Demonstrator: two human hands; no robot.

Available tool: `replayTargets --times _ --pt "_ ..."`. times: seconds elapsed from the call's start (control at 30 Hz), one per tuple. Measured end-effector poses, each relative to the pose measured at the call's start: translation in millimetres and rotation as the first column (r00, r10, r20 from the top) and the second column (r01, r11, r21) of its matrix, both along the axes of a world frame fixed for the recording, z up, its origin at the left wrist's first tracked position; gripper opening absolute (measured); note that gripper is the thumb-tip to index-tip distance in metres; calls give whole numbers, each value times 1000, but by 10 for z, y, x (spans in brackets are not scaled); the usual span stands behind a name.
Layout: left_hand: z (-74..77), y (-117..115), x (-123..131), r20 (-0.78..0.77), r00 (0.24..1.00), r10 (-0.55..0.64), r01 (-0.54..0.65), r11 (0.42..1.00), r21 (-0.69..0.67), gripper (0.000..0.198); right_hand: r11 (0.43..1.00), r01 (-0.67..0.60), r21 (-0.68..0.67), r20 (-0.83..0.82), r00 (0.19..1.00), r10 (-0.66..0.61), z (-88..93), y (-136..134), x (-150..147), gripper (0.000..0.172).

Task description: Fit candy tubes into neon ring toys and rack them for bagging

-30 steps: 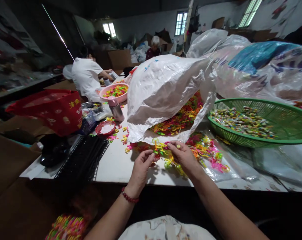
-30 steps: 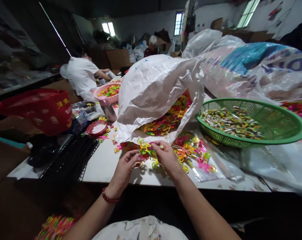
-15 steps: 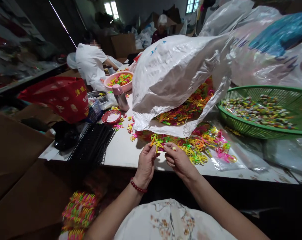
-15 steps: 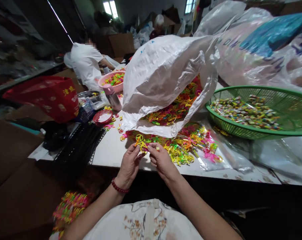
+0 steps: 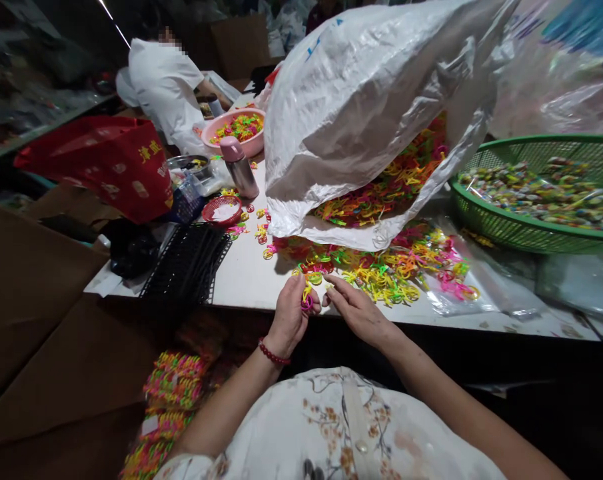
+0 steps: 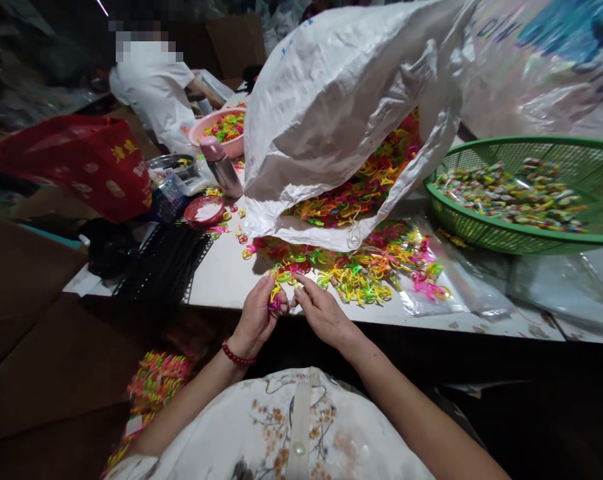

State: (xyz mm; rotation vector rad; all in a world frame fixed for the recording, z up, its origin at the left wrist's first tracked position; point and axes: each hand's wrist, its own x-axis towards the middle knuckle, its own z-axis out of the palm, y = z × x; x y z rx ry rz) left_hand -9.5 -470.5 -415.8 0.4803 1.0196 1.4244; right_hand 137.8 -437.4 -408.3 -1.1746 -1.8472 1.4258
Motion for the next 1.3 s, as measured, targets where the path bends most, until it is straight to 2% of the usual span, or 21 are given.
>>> replayTargets --times 0.07,0.2,0.5,0.63,0.83,0.97,1.07,1.3 --pt "15 -32 16 -55 998 -5 6 1000 13 34 1000 0 21 -2 1000 0 14 -41 -21 36" --pt "16 -75 20 -150 989 12 -4 999 49 35 1000 21 17 -115 993 -18 0 -79 -65 28" --pt "12 -134 35 -247 969 -3 14 999 41 38 999 -2 -42 -154 988 -5 41 -129 -91 29" --pt "5 -153 10 -318 948 -13 29 998 46 40 1000 -15 -20 -154 988 12 30 -160 -96 31" --pt "44 -169 -1 -303 953 24 -18 1000 21 41 992 34 -123 -181 982 -56 -12 -179 -132 34" --pt "24 -168 -27 -303 953 20 -15 1000 20 41 988 7 -152 -190 981 -36 -25 -178 -143 33" --pt "-17 -167 -56 -343 939 12 -10 1000 8 42 995 13 -102 -178 984 -31 -39 -187 -143 33" --pt "-56 -158 -91 -460 888 -4 -21 999 -48 41 985 104 138 -144 986 -84 -100 -199 -150 24"
